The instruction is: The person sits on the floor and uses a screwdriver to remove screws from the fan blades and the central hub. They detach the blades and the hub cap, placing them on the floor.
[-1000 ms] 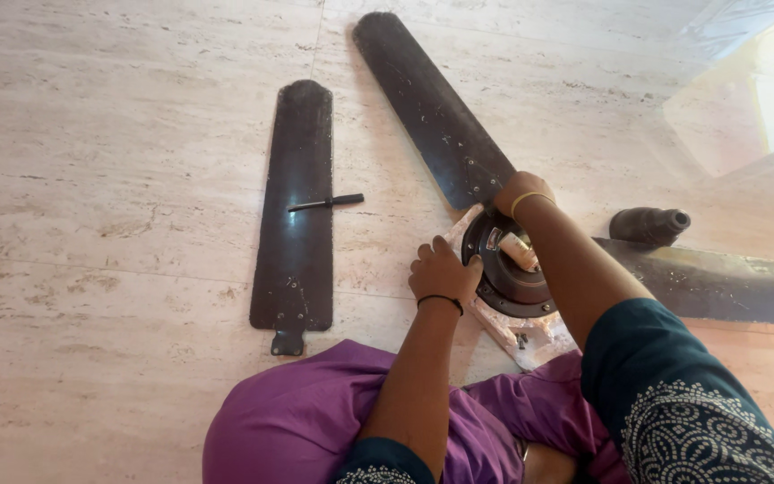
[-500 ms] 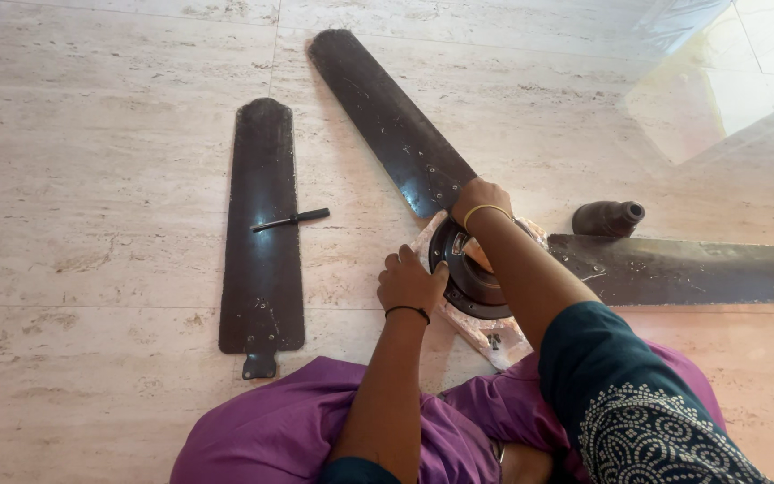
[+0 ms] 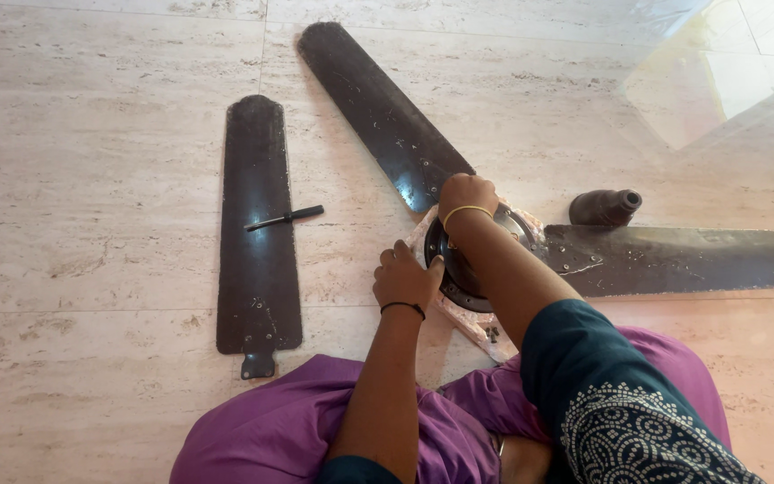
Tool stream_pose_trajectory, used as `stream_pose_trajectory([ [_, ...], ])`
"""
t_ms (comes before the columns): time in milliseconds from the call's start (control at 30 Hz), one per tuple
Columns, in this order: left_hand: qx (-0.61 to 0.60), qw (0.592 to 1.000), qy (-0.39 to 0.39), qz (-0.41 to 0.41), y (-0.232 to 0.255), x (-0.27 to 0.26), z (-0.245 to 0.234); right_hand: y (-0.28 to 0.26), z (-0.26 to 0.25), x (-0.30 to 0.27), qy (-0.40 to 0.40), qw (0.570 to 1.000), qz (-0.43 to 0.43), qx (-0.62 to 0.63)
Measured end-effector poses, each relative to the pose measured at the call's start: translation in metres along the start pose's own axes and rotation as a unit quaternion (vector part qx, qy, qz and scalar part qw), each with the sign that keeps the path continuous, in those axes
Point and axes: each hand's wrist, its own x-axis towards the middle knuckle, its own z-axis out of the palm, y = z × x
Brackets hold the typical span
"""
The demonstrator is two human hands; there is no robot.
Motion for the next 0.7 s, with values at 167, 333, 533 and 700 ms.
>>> stream_pose_trajectory([
  [167, 0.002, 1.0, -0.001, -0.006, -0.002, -0.001, 0.003, 0.0, -0.008, -0.006, 0.018, 1.0, -0.007, 0.015],
  [333, -0.009, 1.0, -0.006, -0.011, -0.001, -0.002, 0.0, 0.006, -0.025, -0.009, -0.015, 0.996, 0.031, 0.08],
  [533, -0.002, 1.0, -0.014, -0.015, 0.0, 0.002, 0.001, 0.014, -0.019, 0.003, -0.067, 0.982, 0.088, 0.153],
  [700, -0.004, 0.999, -0.026, -0.023, 0.001, 0.002, -0.001, 0.018, -0.001, 0.015, -0.064, 0.982, 0.073, 0.162],
])
